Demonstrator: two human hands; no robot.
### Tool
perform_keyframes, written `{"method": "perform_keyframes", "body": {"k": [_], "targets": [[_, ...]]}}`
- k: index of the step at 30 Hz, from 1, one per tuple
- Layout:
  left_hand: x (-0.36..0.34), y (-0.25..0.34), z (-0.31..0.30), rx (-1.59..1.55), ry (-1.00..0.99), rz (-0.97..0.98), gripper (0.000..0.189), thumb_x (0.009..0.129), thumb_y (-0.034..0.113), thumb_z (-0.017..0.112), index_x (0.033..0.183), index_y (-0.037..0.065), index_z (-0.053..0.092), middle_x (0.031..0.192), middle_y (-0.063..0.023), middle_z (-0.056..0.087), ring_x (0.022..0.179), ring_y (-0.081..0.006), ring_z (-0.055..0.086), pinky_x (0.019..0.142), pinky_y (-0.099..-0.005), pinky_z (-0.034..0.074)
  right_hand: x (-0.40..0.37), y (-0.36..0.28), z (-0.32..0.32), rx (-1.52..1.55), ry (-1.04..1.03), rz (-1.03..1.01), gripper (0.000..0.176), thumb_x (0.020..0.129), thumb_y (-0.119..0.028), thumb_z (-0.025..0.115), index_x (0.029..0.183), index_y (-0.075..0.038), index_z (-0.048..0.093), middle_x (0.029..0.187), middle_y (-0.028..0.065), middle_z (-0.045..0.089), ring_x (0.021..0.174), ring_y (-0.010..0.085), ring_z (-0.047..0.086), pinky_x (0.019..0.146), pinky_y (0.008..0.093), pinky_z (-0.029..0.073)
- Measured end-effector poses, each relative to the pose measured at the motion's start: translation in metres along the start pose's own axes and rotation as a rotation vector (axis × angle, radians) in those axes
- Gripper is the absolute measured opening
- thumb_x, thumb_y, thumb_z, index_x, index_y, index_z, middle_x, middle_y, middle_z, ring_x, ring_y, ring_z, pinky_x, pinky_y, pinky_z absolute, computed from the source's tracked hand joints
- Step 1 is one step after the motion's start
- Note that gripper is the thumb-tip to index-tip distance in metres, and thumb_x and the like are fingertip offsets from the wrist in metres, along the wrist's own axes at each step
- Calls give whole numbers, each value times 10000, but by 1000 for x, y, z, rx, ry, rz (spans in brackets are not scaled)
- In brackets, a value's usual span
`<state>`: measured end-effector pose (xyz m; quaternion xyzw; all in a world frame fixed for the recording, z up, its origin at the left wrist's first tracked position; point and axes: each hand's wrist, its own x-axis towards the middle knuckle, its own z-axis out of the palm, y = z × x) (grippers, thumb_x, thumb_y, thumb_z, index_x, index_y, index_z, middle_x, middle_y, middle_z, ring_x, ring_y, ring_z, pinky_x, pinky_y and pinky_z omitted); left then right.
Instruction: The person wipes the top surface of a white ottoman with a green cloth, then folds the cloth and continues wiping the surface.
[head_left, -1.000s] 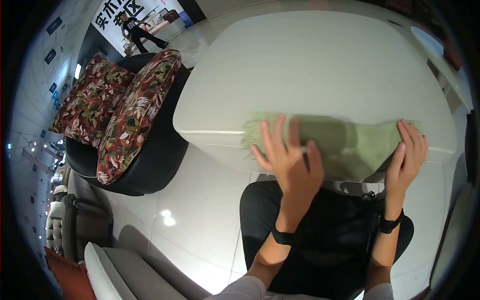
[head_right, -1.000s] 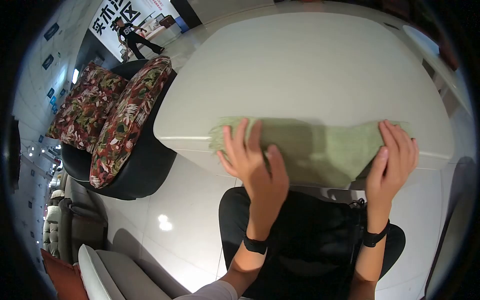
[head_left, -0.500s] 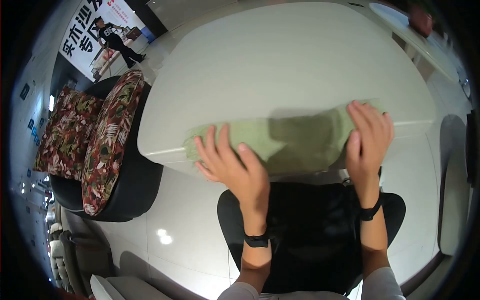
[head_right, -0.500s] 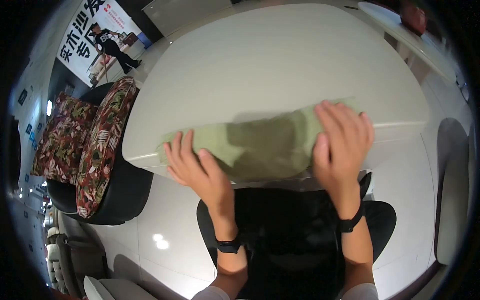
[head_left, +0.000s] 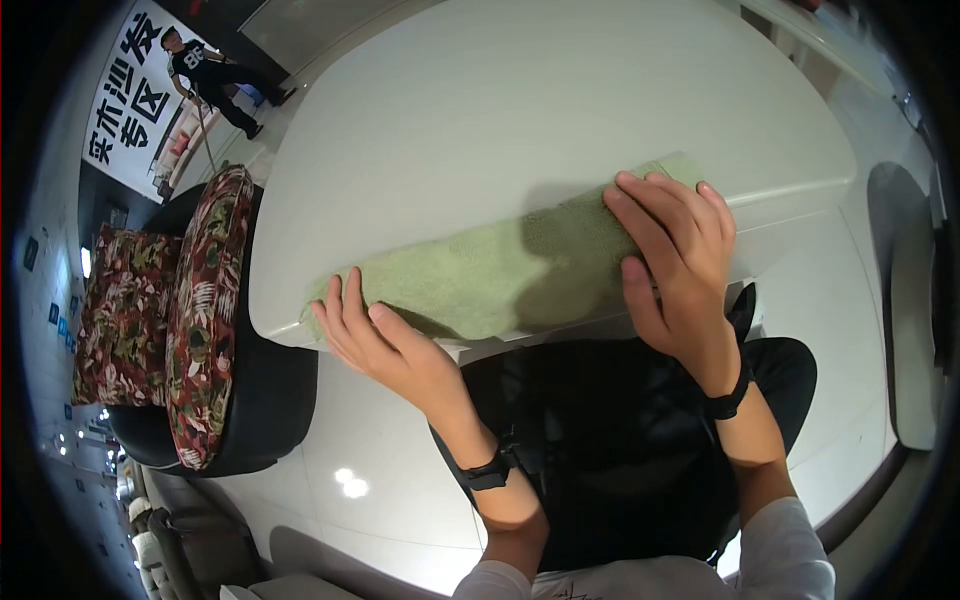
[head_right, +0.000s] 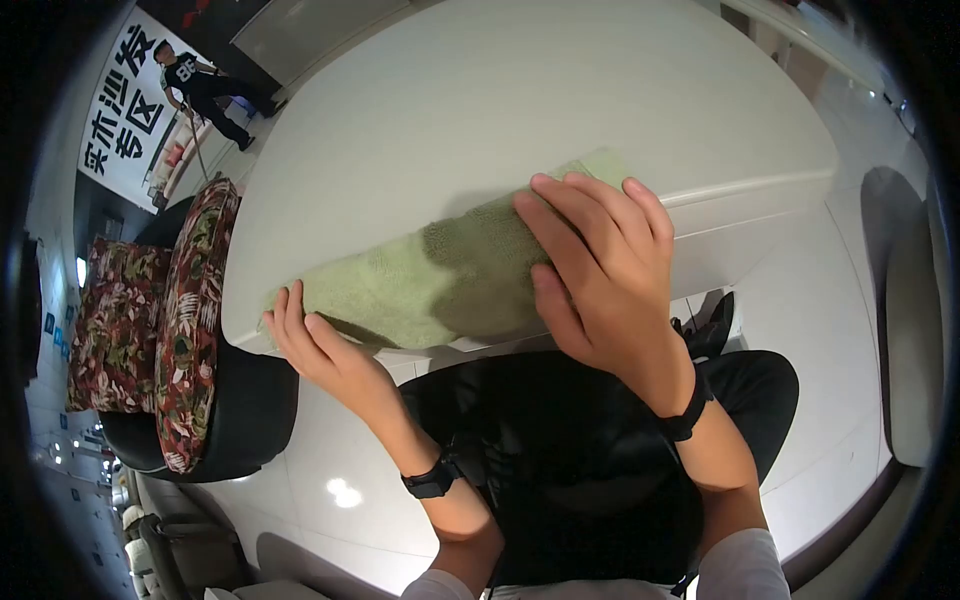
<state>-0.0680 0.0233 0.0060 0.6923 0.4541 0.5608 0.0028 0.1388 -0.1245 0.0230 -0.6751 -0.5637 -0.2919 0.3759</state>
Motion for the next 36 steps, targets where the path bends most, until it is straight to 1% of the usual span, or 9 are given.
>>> {"method": "perform_keyframes", "body": {"k": [5,10,13,16,19,22,25,30,36], "targets": [[-13,36,8,58,-169,114,417,1016,174,442,1374,65,627,1477,-167,540,1470,-421,369,1219,-625,136,-2,56,-2,-166,200,48,301,929,-132,545,1167,-71,718,1215,100,703,1182,299,615,1060,459,384],[-33,76,15,8,-260,199,425,988,157,490,1381,67,625,1473,-153,548,1456,-402,401,1220,-646,96,1,90,-28,-104,307,197,291,1022,-146,470,1066,-29,733,1115,123,736,1123,321,638,998,439,420],[-22,59,7,29,-240,120,399,1011,150,467,1359,51,635,1470,-168,550,1450,-399,408,1219,-615,157,5,71,-24,-88,223,114,285,1016,-158,485,1061,-22,731,1120,123,735,1120,317,639,998,438,421],[-6,17,3,3,-55,78,398,1062,181,412,1338,17,647,1453,-178,567,1448,-394,403,1208,-533,237,1,35,-2,-25,127,-28,286,917,-175,620,1148,-31,706,1256,99,686,1155,309,624,1007,480,420],[-1,5,-2,-28,3,29,376,1044,140,427,1319,3,644,1458,-197,556,1453,-423,381,1190,-542,271,5,-2,-4,174,11,-50,329,874,-164,657,1179,-50,696,1309,90,659,1163,309,623,1009,493,421],[-8,17,6,10,-29,84,394,1028,149,448,1356,14,620,1458,-195,551,1462,-428,366,1199,-569,242,-1,11,-2,65,68,-20,309,899,-146,626,1187,-65,705,1270,86,680,1168,301,622,1011,473,426],[-21,43,14,29,-140,141,426,1000,160,474,1387,34,601,1478,-188,530,1473,-430,351,1207,-614,188,-2,58,-5,-131,206,51,269,934,-128,586,1157,-67,725,1207,87,711,1162,298,624,1015,448,424],[-41,76,23,-82,-228,189,452,975,193,499,1393,53,600,1488,-181,514,1484,-450,330,1200,-683,106,0,88,-23,-117,304,184,234,973,-107,534,1050,-44,746,1128,103,739,1143,305,632,1023,428,414],[-12,26,9,-41,-70,108,397,1013,158,450,1340,21,629,1454,-200,547,1460,-444,361,1196,-603,222,2,36,-3,-127,136,23,311,865,-122,631,1156,-59,722,1211,93,708,1159,304,627,1040,438,401]]}}
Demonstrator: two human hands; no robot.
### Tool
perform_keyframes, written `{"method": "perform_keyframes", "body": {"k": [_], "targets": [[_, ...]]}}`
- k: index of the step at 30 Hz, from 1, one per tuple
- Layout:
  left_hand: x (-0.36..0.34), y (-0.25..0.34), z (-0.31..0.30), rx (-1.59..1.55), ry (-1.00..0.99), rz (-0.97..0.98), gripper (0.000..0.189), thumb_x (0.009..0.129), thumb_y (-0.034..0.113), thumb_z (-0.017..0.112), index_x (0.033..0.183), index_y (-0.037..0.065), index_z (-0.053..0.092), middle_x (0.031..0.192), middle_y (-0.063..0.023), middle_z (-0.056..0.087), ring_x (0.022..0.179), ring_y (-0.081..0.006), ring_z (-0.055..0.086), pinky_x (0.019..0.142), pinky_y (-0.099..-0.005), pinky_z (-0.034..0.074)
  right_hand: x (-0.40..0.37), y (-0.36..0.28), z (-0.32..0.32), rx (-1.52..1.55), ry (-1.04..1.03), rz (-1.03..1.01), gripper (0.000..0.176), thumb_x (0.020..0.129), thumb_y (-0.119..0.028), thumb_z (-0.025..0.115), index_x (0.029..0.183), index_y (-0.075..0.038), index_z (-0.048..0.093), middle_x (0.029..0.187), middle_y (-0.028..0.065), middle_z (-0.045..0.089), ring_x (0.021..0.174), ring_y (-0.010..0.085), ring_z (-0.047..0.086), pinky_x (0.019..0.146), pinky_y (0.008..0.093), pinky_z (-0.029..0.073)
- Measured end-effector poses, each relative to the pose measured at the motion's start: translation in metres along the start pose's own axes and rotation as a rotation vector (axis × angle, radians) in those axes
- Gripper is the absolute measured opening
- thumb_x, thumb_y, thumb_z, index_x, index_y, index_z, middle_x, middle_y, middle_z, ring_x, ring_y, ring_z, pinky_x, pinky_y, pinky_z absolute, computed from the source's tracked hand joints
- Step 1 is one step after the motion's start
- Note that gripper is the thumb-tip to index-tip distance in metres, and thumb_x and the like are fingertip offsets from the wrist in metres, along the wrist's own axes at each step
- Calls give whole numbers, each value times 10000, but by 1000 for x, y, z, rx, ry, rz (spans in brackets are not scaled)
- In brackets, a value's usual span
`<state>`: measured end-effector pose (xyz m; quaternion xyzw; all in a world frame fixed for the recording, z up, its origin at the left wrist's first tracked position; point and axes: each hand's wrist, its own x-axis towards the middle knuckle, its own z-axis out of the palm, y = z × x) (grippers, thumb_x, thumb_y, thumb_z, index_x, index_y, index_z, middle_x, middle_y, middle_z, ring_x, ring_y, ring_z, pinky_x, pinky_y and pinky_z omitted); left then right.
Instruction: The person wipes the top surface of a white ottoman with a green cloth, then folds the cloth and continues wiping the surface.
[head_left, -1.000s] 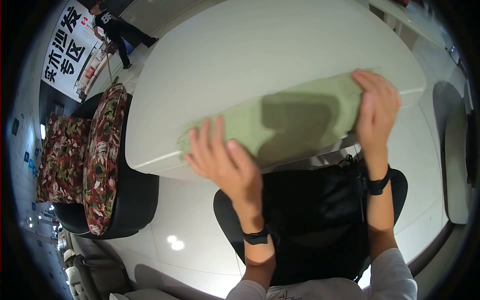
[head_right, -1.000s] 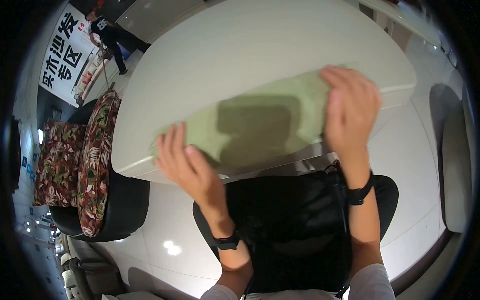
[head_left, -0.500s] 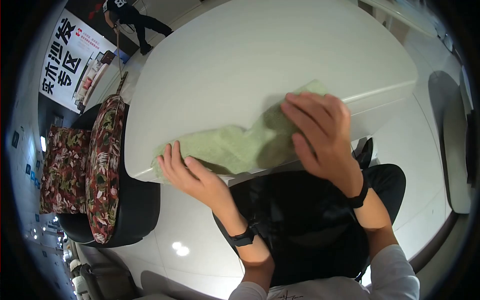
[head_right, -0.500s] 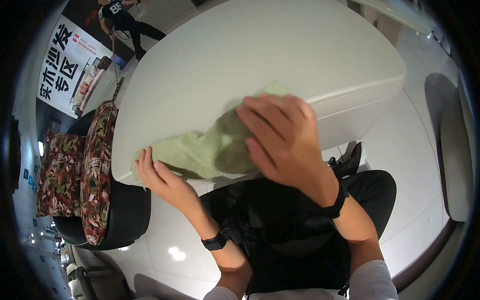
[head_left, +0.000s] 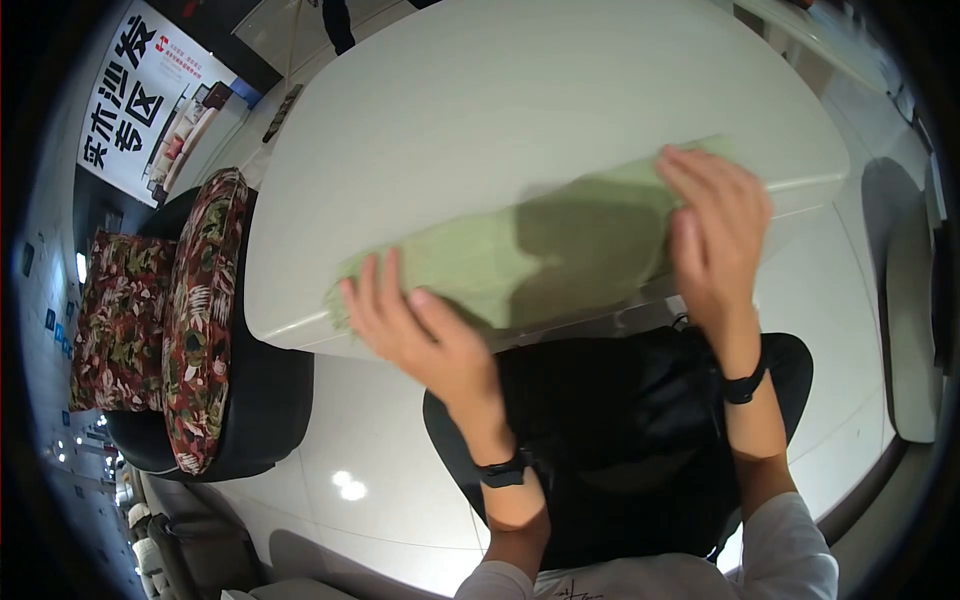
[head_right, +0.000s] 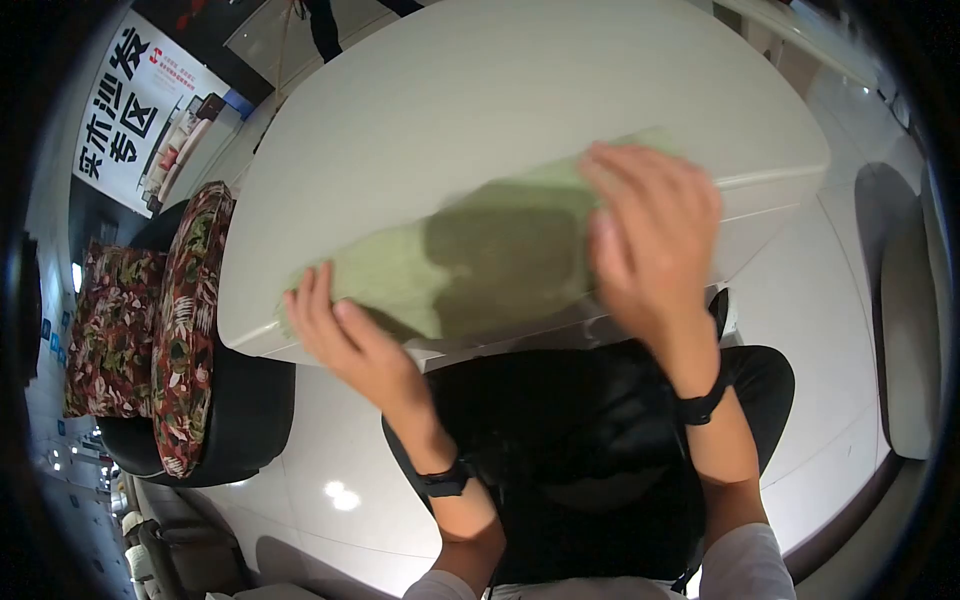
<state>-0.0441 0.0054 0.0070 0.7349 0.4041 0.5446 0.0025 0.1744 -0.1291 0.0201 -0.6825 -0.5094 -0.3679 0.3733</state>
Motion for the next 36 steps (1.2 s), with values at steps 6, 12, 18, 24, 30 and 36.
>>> {"method": "perform_keyframes", "body": {"k": [6,12,18,24,30,36], "targets": [[4,-17,-5,36,67,-48,395,1033,155,431,1350,4,613,1462,-207,538,1464,-449,350,1200,-570,239,1,-31,-1,180,-75,-44,360,819,-105,650,1172,-60,708,1232,91,696,1161,308,627,1049,473,392],[-16,41,16,-2,-117,70,451,971,169,493,1386,23,590,1484,-190,512,1487,-477,310,1205,-672,132,-2,40,-2,-30,173,76,232,928,-93,573,1082,-48,741,1157,100,731,1120,306,632,1028,438,412],[-20,44,18,-21,-122,84,426,983,156,493,1375,35,605,1466,-180,530,1487,-468,320,1205,-663,134,0,39,-8,-30,150,90,233,929,-101,578,1084,-34,738,1167,106,726,1125,313,629,1030,441,417],[-1,-8,2,34,93,-26,371,1045,133,427,1322,1,635,1436,-188,573,1466,-432,367,1211,-550,237,-2,-31,-3,166,-100,-45,418,797,-149,682,1206,-68,710,1292,78,656,1204,295,601,1050,493,408],[-6,2,7,35,67,-2,389,1014,130,447,1339,2,618,1459,-195,546,1473,-455,353,1209,-602,209,-8,5,4,9,40,7,320,860,-116,634,1163,-64,724,1239,74,691,1173,282,616,1049,470,409],[-28,57,23,-117,-119,113,448,942,94,518,1378,41,609,1478,-203,514,1478,-466,339,1204,-682,130,0,56,-6,-53,267,202,207,946,-70,549,1018,-36,741,1073,94,748,1078,304,652,1026,418,423]]}}
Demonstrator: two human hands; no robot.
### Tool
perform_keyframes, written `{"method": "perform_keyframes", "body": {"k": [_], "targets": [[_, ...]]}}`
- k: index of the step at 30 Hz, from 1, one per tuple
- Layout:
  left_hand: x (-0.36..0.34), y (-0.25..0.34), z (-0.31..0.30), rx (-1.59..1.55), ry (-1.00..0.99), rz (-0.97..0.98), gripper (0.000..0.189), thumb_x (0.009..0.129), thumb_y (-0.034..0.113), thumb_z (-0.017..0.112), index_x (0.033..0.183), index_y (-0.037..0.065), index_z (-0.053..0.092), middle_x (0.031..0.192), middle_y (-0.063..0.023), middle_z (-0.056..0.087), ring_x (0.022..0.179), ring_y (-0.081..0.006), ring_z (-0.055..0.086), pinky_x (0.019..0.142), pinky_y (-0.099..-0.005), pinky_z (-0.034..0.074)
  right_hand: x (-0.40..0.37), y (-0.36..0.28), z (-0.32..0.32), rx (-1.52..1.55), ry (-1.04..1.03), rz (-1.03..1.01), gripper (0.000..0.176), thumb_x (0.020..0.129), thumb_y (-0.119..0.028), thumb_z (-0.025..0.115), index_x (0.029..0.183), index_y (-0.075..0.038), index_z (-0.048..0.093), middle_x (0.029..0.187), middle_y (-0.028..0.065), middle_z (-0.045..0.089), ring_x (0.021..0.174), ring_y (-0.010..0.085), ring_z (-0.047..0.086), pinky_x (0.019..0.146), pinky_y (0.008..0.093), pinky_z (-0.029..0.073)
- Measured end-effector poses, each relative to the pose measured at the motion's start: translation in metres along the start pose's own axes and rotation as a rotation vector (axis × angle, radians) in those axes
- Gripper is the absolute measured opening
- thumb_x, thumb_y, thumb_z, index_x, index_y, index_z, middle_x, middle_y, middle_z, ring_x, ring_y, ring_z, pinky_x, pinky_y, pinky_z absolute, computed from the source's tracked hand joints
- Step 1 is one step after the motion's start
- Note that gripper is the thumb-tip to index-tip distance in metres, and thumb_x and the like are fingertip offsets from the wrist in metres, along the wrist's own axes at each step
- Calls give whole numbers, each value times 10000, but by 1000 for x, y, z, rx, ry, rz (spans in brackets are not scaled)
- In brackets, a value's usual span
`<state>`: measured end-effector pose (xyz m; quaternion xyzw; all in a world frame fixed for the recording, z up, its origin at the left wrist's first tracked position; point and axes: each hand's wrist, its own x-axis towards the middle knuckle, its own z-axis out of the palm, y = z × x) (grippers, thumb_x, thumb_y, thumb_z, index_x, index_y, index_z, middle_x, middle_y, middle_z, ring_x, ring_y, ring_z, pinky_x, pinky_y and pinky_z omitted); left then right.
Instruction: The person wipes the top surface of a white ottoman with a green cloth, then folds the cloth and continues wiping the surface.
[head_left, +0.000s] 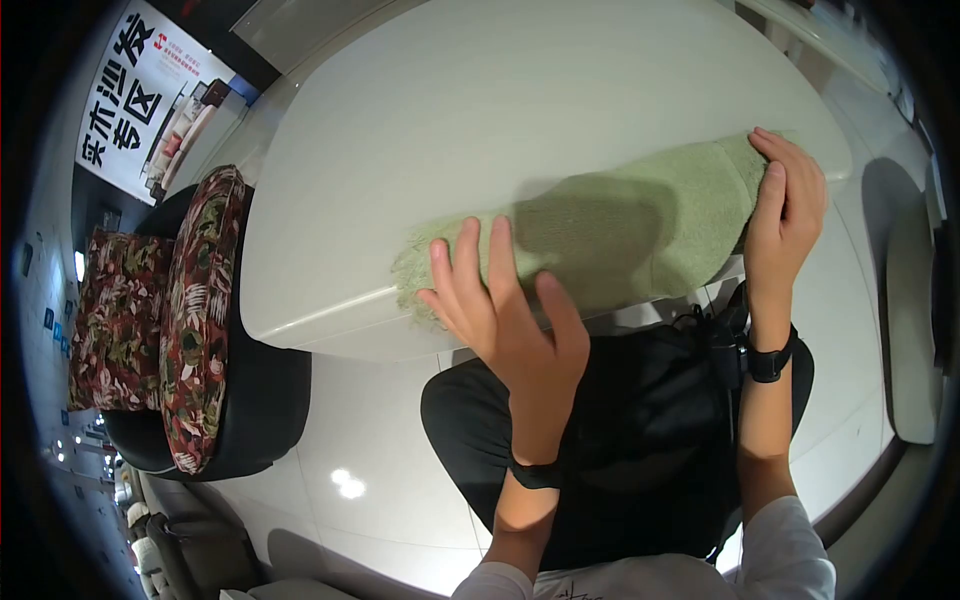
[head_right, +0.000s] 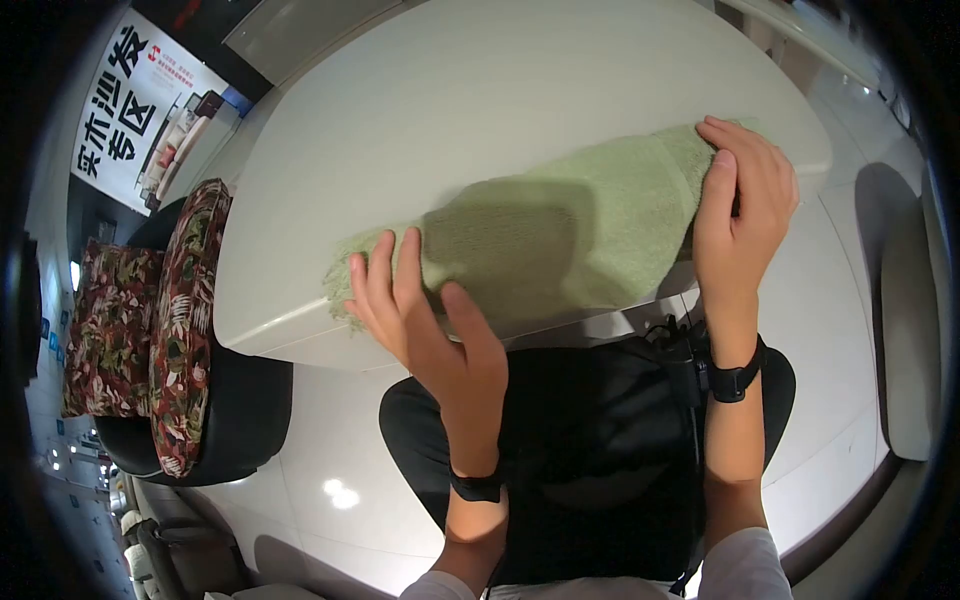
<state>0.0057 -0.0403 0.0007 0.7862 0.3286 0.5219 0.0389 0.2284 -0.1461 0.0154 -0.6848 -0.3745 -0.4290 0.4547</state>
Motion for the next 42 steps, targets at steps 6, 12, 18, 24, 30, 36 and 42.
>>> {"method": "perform_keyframes", "body": {"k": [6,12,18,24,30,36,42], "targets": [[14,-40,-21,151,90,-127,416,990,131,473,1371,38,611,1471,-191,531,1465,-442,363,1220,-636,158,-13,-43,3,36,-139,-91,224,886,-72,604,1071,-35,725,1173,97,715,1144,297,624,1066,478,392],[17,-76,-35,179,260,-178,379,1053,148,434,1347,5,626,1463,-185,551,1445,-388,391,1196,-510,273,-25,-82,0,158,-274,-108,282,850,-105,646,1120,-66,716,1264,84,677,1199,304,605,1101,528,354],[4,-16,-4,156,54,-23,412,1017,167,458,1376,35,610,1456,-196,539,1440,-434,386,1205,-608,183,-4,-12,2,-18,-37,-45,202,921,-73,562,1026,-40,731,1102,103,738,1068,281,653,1020,446,418],[2,-12,1,117,52,8,417,997,175,477,1361,39,627,1427,-201,550,1411,-431,414,1198,-649,164,4,-2,-7,25,-63,2,174,914,-58,574,992,-24,726,1056,112,743,1012,286,659,967,422,445],[18,-67,-31,179,206,-126,387,1028,136,424,1320,-2,637,1409,-203,561,1388,-396,441,1179,-565,263,-22,-73,-1,97,-248,-121,244,855,-126,676,1087,-59,711,1229,87,679,1180,303,608,1072,511,399],[13,-49,-16,174,183,-57,375,1038,143,442,1324,-8,631,1409,-193,567,1383,-395,441,1170,-523,295,-16,-41,5,67,-146,-128,233,899,-131,631,1102,-68,725,1181,78,709,1176,295,619,1095,504,377],[-5,3,12,111,24,20,456,959,187,509,1386,70,616,1452,-178,535,1432,-427,392,1190,-676,143,4,14,-5,-11,0,12,208,955,-95,553,1009,-35,745,1089,94,752,1076,306,659,1052,463,399]]}}
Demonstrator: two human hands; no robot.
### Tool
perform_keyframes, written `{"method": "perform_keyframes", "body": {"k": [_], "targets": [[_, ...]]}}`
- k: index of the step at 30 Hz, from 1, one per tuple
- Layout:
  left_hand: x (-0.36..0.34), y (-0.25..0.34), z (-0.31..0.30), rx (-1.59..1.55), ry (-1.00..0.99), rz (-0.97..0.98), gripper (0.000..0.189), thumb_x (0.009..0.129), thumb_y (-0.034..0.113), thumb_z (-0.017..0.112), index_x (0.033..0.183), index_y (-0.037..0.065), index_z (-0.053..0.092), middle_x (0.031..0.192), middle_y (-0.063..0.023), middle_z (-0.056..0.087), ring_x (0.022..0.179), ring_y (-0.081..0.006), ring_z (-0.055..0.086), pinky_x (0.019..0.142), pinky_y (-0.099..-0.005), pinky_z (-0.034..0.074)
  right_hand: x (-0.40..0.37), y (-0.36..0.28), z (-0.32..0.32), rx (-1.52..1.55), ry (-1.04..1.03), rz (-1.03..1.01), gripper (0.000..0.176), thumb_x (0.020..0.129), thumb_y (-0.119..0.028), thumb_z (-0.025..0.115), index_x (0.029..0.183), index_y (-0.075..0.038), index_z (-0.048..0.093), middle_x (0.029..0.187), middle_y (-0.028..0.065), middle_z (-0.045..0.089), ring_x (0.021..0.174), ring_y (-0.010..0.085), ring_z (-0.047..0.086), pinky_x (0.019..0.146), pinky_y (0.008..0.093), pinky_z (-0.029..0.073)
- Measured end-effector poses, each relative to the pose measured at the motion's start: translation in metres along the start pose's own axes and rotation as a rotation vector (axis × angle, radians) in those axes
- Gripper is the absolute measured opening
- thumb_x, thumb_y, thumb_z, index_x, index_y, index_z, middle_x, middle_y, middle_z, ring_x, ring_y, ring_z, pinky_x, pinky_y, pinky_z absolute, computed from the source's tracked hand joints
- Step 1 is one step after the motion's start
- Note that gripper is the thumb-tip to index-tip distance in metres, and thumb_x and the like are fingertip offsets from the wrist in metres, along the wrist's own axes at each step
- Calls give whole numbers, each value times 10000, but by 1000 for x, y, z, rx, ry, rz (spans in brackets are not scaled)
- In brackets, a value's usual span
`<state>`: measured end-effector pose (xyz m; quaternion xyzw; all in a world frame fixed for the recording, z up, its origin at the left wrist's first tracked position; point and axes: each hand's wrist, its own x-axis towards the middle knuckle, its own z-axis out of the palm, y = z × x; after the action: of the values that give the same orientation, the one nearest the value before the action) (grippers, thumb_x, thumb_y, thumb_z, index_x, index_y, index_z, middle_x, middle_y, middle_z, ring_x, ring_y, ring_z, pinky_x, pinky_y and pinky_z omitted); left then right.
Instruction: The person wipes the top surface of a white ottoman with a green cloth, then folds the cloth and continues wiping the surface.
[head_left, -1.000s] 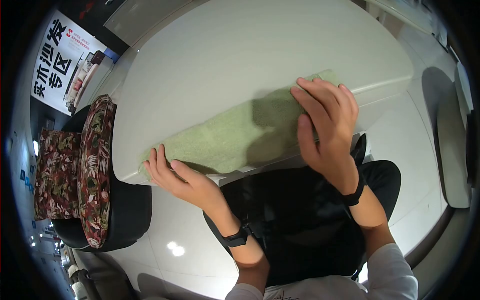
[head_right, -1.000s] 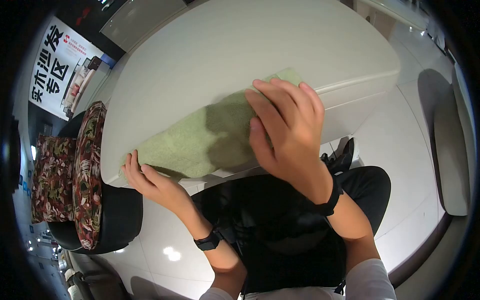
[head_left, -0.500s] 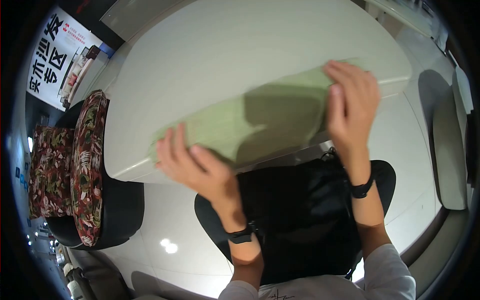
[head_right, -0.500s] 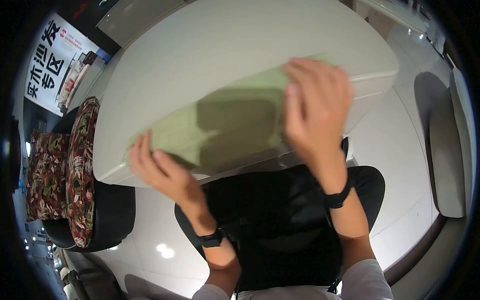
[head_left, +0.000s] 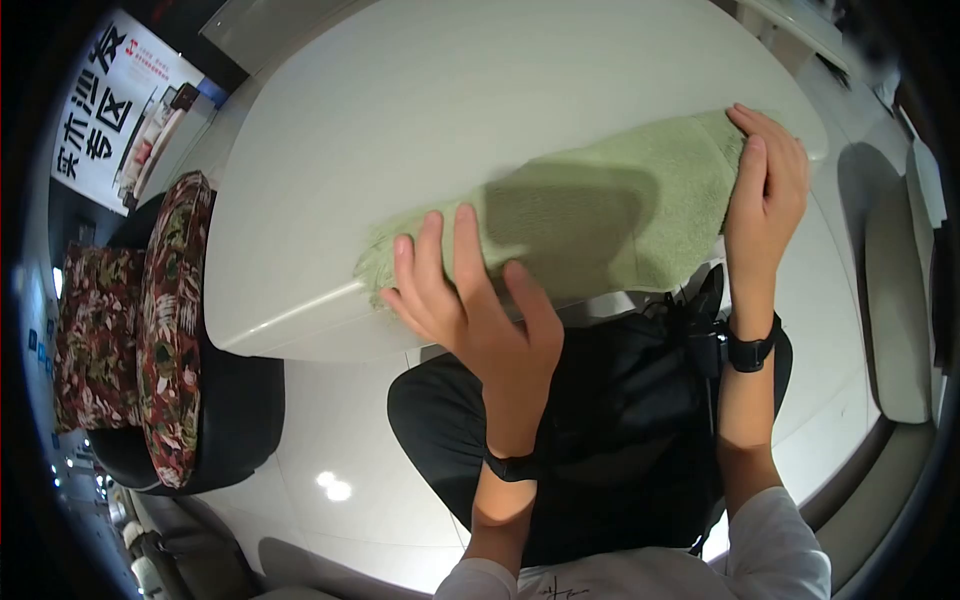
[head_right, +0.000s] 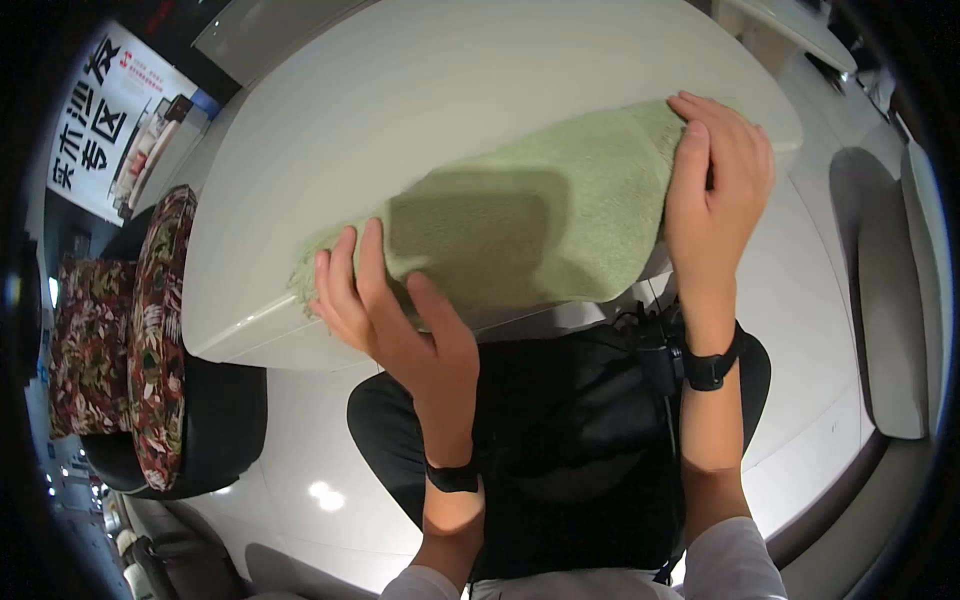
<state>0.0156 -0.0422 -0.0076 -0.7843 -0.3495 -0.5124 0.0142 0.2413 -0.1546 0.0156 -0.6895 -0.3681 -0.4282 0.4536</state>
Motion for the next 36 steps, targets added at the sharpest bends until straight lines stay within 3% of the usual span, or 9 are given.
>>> {"method": "perform_keyframes", "body": {"k": [5,7,13,19,26,28,29,34,36], "targets": [[14,-37,-16,96,54,-76,450,951,127,496,1381,69,618,1436,-179,551,1422,-410,413,1196,-652,159,-6,-34,4,23,-133,-165,210,918,-80,582,1060,-24,726,1129,114,730,1081,313,652,1013,479,419],[21,-65,-23,138,197,-35,356,1029,132,453,1295,-1,649,1352,-199,606,1330,-397,489,1161,-524,300,-18,-64,8,91,-214,-191,287,874,-120,633,1140,-39,703,1186,101,701,1102,314,645,1026,485,415],[22,-73,-29,134,242,-147,366,1049,166,448,1300,-26,633,1367,-213,594,1340,-387,471,1159,-508,310,-32,-100,5,239,-332,-248,433,823,-156,691,1250,-87,677,1240,77,668,1202,292,612,1110,504,371],[10,-24,-8,69,95,-23,386,1008,167,484,1332,17,633,1408,-209,564,1410,-412,416,1197,-564,234,-13,-9,12,64,-32,-199,245,931,-85,559,1069,-53,759,1102,93,756,1110,288,664,1044,429,435],[5,-39,-7,36,23,-29,464,943,227,548,1388,121,627,1491,-133,514,1462,-423,353,1197,-679,55,-15,-33,15,91,-75,-142,252,947,-77,547,1072,-52,764,1124,100,752,1117,295,658,1022,410,445],[12,-58,-12,67,153,-59,379,997,175,494,1323,71,656,1405,-167,584,1422,-400,416,1197,-588,194,-24,-51,17,98,-159,-243,283,933,-64,559,1154,-66,737,1196,95,719,1138,306,637,1034,466,419],[21,-55,-21,141,194,-110,336,1013,132,462,1224,-37,661,1231,-203,657,1188,-382,582,1080,-460,405,-32,-67,16,65,-223,-250,331,934,-85,526,1184,-52,740,1233,130,707,1196,311,619,1090,446,378],[24,-79,-21,-8,292,-128,374,1028,137,432,1262,-60,648,1281,-204,644,1249,-343,565,1097,-459,411,-45,-100,14,231,-270,-243,411,779,-96,658,1181,-68,739,1184,103,705,1145,306,622,1063,464,375],[20,-70,-12,-44,286,-120,372,1039,150,436,1279,-48,640,1303,-198,629,1259,-339,555,1102,-457,404,-44,-81,19,195,-234,-259,334,841,-85,630,1154,-36,735,1140,111,716,1081,298,636,1013,443,411]]}}
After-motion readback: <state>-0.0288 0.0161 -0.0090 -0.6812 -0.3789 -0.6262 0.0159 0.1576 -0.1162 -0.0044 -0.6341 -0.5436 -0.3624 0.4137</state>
